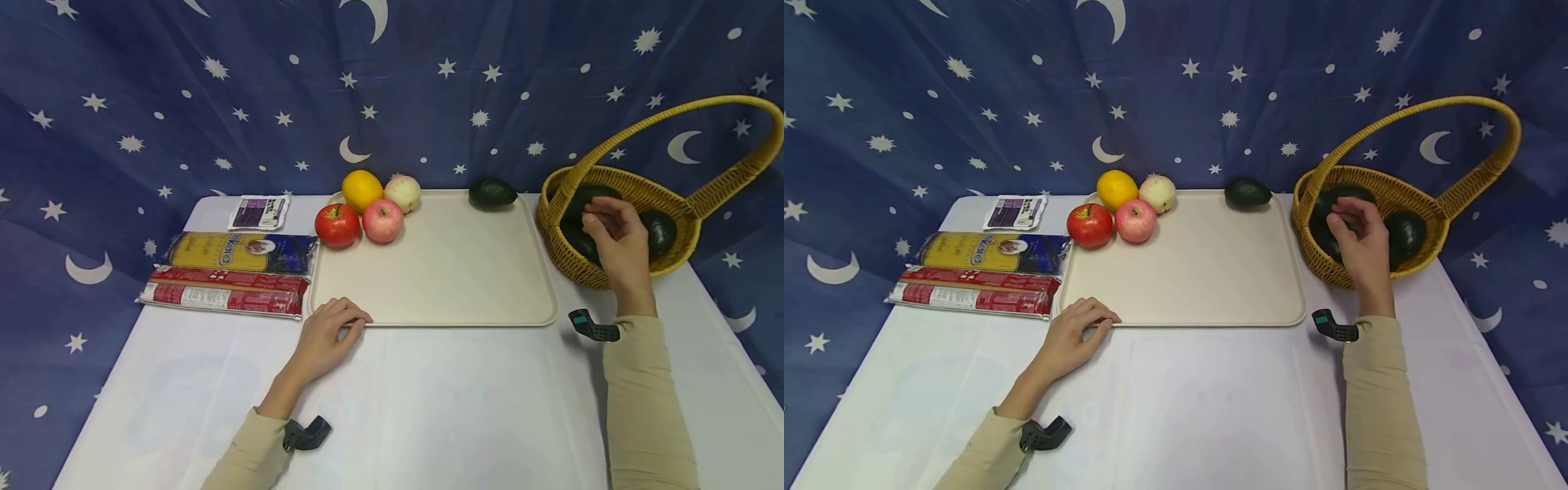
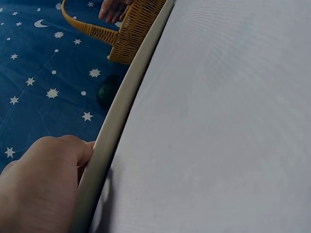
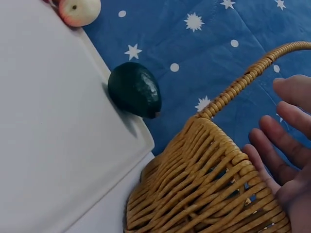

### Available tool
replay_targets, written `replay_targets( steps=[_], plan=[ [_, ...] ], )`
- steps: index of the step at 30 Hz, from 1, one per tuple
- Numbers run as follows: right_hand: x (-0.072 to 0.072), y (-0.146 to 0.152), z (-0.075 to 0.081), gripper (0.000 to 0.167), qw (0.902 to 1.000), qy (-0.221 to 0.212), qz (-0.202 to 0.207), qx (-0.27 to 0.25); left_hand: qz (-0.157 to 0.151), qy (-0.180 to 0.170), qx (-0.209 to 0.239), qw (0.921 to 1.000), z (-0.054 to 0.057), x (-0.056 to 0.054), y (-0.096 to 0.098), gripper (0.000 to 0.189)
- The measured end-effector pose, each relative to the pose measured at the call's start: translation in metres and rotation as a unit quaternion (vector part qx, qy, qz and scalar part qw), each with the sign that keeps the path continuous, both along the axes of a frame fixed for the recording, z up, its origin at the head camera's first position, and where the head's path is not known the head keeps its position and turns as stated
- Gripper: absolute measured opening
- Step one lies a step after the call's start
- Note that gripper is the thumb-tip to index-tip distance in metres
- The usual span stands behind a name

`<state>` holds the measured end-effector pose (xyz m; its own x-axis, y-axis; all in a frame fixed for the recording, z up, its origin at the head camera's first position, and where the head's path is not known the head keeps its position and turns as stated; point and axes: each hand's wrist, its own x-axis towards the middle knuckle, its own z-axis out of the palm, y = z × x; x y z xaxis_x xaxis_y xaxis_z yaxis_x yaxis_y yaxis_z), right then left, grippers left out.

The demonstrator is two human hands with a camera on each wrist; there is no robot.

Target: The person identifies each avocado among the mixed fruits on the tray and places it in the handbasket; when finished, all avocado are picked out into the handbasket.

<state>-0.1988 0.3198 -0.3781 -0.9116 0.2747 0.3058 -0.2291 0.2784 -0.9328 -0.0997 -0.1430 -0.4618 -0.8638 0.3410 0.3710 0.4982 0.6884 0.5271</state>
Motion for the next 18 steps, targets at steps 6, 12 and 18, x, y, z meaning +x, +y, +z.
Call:
replay_targets(
  steps=[6,12,18],
  plan=[
    [-0.002,-0.006,-0.001,0.036,0.9993,0.025,0.015,0.025,0.004,0.010,-0.009,0.9999,0.002,0.001,0.000,0.011],
    [0.001,-0.014,0.002,0.034,0.9964,0.053,0.013,0.065,0.008,0.013,-0.001,0.9999,0.002,0.000,-0.001,0.011],
    [0.015,-0.029,0.013,0.029,0.9933,0.103,0.044,0.030,-0.001,0.003,-0.002,1.0000,-0.001,0.002,0.000,0.011]
  ],
)
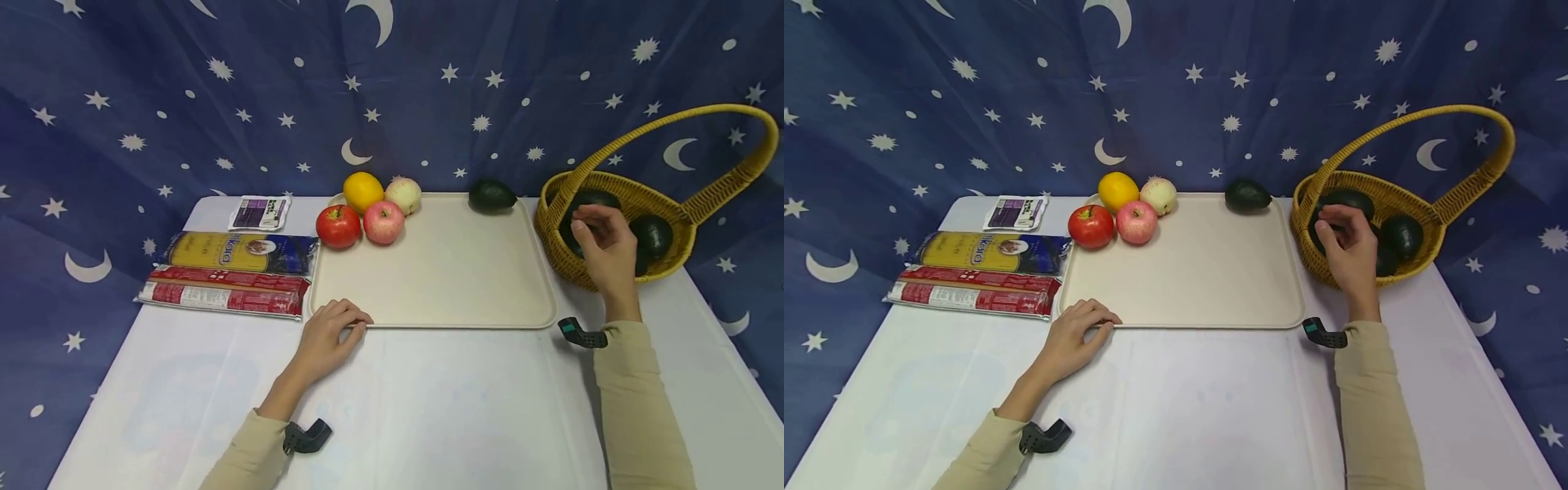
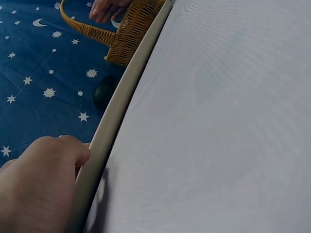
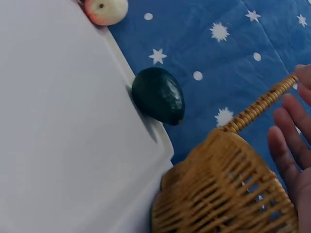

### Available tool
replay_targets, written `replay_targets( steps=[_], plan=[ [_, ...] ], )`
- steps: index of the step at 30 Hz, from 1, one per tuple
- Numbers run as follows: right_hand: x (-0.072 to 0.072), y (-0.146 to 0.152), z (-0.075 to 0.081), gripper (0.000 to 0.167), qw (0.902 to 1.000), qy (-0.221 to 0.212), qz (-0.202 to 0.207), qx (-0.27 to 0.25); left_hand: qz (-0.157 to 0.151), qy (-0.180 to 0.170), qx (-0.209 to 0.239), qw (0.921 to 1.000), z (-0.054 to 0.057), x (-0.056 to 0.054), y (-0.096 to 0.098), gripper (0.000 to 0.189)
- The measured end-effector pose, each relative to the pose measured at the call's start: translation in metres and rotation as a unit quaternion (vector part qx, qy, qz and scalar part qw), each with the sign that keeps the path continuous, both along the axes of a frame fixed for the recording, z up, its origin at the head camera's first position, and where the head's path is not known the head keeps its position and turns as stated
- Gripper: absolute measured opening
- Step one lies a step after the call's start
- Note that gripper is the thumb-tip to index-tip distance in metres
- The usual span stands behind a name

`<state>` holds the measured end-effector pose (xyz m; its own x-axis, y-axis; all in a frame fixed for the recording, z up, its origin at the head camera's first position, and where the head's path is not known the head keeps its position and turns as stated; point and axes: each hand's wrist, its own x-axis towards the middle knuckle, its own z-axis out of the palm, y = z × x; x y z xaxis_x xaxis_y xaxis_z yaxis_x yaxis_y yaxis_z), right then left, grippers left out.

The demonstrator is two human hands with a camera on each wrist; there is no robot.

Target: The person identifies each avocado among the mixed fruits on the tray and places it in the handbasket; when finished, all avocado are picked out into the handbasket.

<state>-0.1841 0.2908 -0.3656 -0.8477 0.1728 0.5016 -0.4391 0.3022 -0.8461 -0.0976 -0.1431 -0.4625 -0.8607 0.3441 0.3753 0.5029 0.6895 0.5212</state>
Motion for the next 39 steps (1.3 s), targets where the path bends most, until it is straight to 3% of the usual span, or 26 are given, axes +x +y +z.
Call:
replay_targets(
  steps=[5,15,25,31,39],
  plan=[
    [0.002,-0.012,0.001,0.029,0.9985,0.009,0.049,0.022,0.005,0.008,0.003,0.9999,-0.001,0.000,0.001,0.011],
    [-0.003,-0.033,-0.003,0.031,0.9925,-0.018,0.107,0.056,0.005,0.007,0.001,1.0000,0.001,0.002,-0.002,0.011],
    [-0.014,-0.045,0.001,0.035,0.9834,-0.056,0.092,0.146,-0.001,0.012,0.006,0.9999,0.000,-0.002,0.001,0.010],
    [-0.024,-0.050,0.002,0.037,0.9760,-0.056,0.081,0.194,0.004,0.011,0.005,0.9999,0.002,-0.003,0.000,0.012],
    [-0.060,-0.039,-0.026,0.040,0.9665,-0.053,0.084,0.236,0.000,0.016,0.006,0.9999,-0.002,-0.003,0.000,0.012]
  ],
)
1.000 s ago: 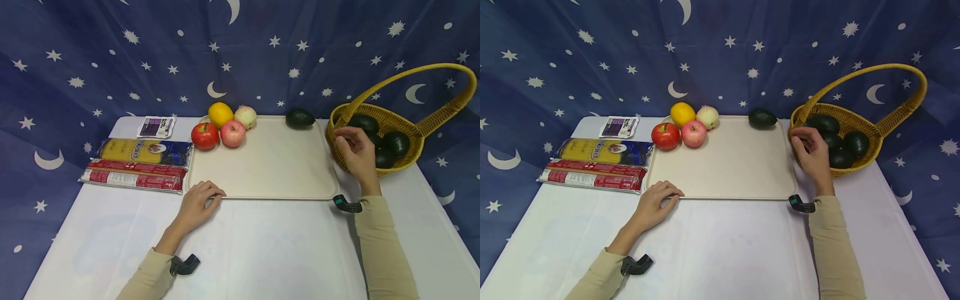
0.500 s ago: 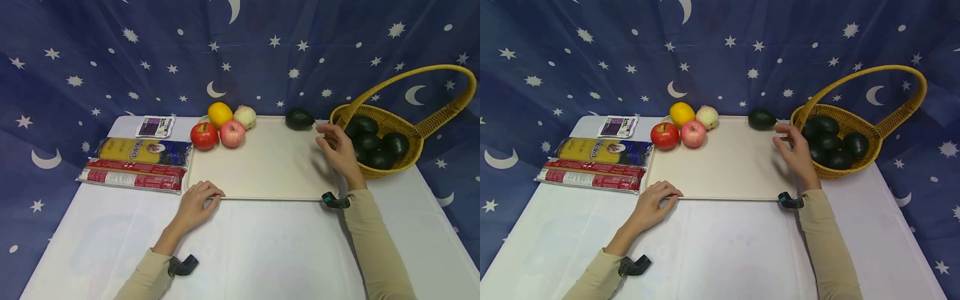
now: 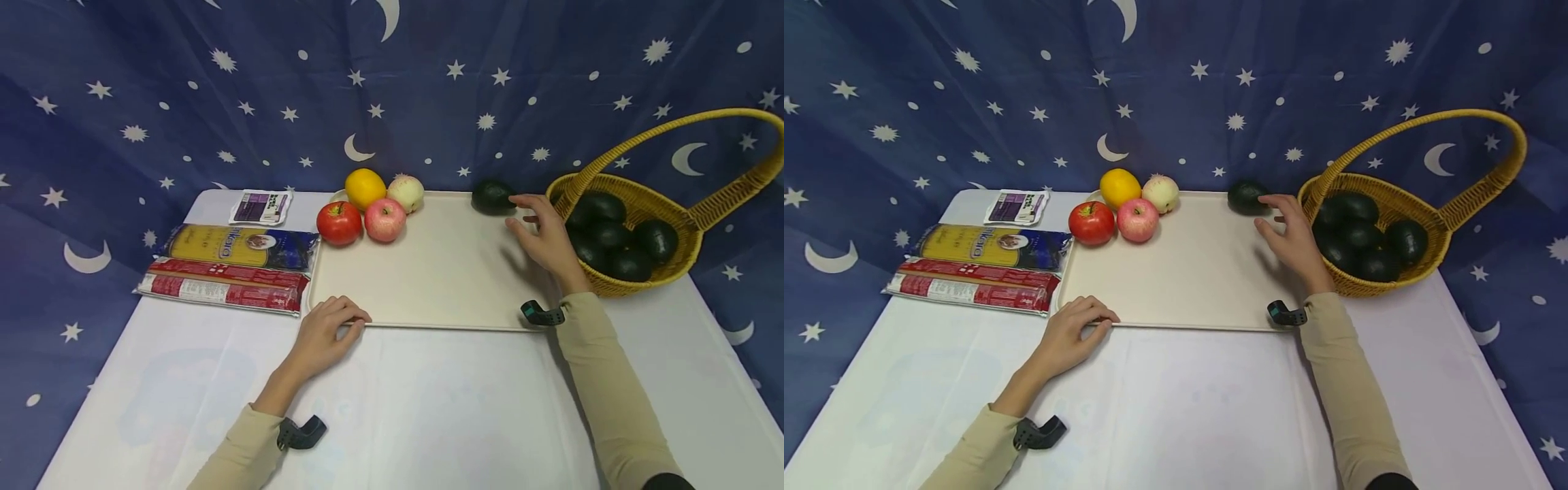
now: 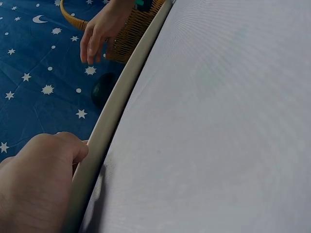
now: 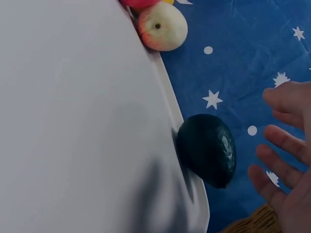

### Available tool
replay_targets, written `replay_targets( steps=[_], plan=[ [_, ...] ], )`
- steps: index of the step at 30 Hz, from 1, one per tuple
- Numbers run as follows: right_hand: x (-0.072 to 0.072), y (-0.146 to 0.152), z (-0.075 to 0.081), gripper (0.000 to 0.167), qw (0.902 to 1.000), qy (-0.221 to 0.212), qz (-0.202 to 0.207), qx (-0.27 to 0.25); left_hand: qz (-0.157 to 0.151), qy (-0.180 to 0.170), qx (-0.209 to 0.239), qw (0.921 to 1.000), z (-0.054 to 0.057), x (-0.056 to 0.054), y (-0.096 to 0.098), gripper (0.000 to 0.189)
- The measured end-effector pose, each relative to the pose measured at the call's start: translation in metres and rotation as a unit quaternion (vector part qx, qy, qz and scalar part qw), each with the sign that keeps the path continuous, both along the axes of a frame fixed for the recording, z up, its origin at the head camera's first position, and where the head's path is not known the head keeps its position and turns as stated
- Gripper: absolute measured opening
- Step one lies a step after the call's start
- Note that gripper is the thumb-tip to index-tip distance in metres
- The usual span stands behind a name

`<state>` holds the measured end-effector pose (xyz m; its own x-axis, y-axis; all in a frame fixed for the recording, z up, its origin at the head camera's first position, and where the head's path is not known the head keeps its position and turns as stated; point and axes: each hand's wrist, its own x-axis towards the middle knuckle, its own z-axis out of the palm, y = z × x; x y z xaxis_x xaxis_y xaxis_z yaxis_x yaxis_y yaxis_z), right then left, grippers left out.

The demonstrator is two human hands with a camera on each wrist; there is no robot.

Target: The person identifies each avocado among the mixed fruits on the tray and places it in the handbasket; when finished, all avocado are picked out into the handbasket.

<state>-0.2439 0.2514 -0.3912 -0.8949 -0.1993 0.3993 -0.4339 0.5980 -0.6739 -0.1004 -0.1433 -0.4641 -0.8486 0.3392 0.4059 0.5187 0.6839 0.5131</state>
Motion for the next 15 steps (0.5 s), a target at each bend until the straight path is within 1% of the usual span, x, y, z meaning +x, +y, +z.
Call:
replay_targets(
  steps=[3,6,13,15],
  plan=[
    [-0.008,0.001,-0.004,0.041,0.9999,-0.007,-0.001,0.013,-0.002,-0.006,-0.001,1.0000,-0.001,0.001,0.000,0.013],
    [-0.016,-0.001,-0.004,0.041,0.9994,-0.018,0.000,0.031,-0.004,-0.007,-0.002,1.0000,0.000,0.001,0.000,0.013],
    [-0.045,-0.006,0.000,0.044,0.9952,-0.013,-0.001,0.097,-0.005,-0.007,-0.005,1.0000,-0.001,-0.001,0.000,0.009],
    [-0.053,-0.006,0.001,0.045,0.9935,-0.024,-0.001,0.111,-0.004,-0.008,-0.008,0.9999,-0.002,-0.001,-0.001,0.009]
  ],
)
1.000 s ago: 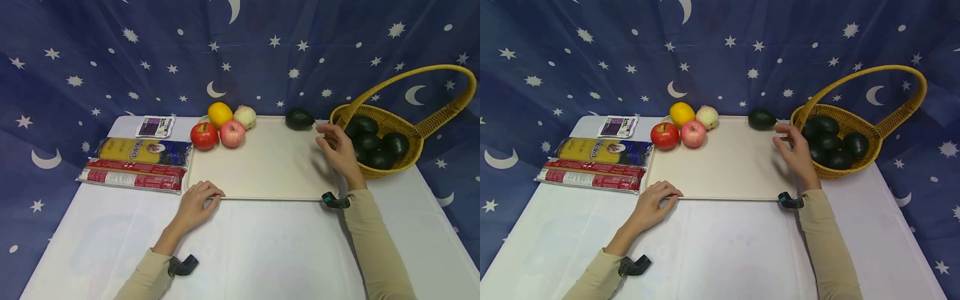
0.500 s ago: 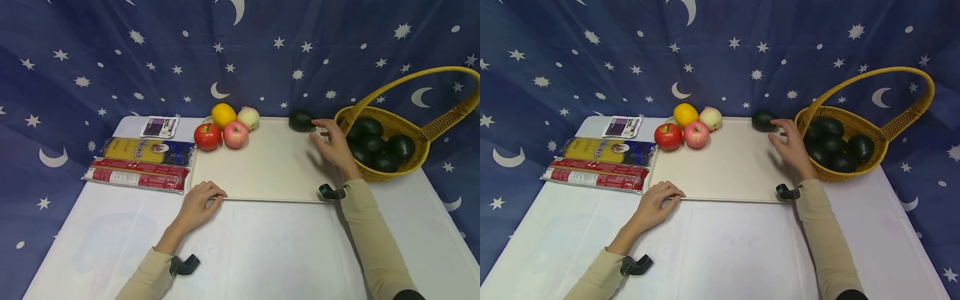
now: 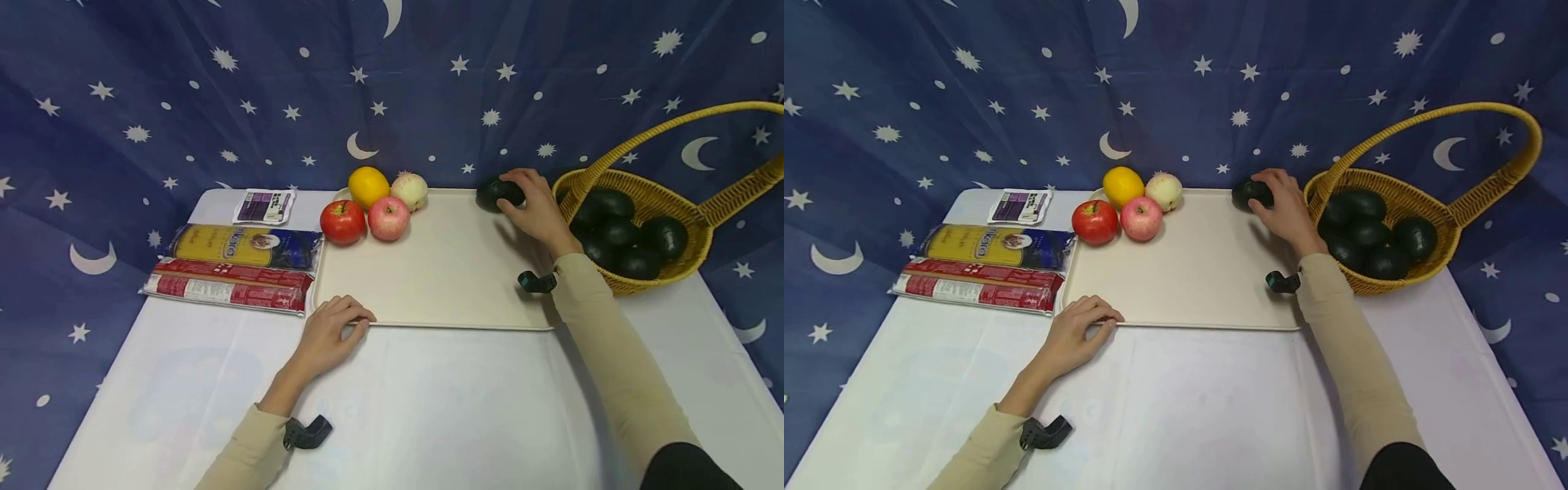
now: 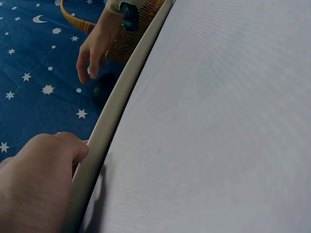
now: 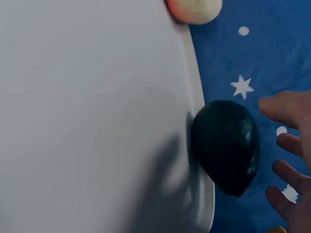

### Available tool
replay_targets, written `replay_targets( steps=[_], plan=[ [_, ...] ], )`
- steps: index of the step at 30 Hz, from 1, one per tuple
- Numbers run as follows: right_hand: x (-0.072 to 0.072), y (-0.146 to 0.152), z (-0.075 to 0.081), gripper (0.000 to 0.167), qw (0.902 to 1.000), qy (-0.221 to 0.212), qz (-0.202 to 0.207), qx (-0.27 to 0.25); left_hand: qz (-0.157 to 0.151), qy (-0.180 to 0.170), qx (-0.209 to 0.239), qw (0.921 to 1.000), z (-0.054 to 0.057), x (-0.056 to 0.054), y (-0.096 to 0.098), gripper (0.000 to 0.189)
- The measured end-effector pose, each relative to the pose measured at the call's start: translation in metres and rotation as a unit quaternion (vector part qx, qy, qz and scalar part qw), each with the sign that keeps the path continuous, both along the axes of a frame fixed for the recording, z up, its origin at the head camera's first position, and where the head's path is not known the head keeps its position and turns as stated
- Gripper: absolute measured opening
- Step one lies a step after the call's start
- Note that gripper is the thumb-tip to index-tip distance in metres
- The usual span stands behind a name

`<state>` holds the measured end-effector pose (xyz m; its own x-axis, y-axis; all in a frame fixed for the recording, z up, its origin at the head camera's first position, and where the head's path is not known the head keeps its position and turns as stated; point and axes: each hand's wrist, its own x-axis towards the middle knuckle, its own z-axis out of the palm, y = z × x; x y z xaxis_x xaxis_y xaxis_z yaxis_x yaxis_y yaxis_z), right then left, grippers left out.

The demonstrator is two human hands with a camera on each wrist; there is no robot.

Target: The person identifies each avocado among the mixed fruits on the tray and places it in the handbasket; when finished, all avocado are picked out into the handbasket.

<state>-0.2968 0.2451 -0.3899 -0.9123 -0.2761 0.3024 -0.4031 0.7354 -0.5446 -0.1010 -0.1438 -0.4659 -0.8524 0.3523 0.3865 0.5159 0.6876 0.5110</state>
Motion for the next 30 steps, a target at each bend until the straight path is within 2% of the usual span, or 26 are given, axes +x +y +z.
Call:
replay_targets(
  steps=[7,12,17,20,24,30],
  plan=[
    [-0.018,0.000,-0.003,0.062,0.9950,-0.079,-0.011,0.060,0.002,-0.003,-0.002,1.0000,0.003,0.002,0.000,0.008],
    [-0.030,-0.002,-0.007,0.074,0.9906,-0.105,-0.013,0.087,0.005,-0.004,0.001,1.0000,0.004,0.003,0.000,0.009],
    [-0.035,-0.003,-0.010,0.076,0.9884,-0.130,-0.025,0.074,0.003,-0.002,0.002,1.0000,0.003,0.003,0.002,0.009],
    [-0.035,-0.002,-0.013,0.074,0.9883,-0.133,-0.044,0.060,-0.002,0.001,0.002,1.0000,0.002,0.002,0.002,0.010],
    [-0.034,-0.001,-0.017,0.070,0.9902,-0.117,-0.062,0.045,-0.004,-0.003,-0.001,1.0000,0.002,0.001,0.002,0.010],
    [-0.033,-0.003,-0.020,0.069,0.9919,-0.111,-0.059,0.021,0.005,-0.007,0.000,1.0000,0.005,0.001,0.002,0.010]
  ],
)
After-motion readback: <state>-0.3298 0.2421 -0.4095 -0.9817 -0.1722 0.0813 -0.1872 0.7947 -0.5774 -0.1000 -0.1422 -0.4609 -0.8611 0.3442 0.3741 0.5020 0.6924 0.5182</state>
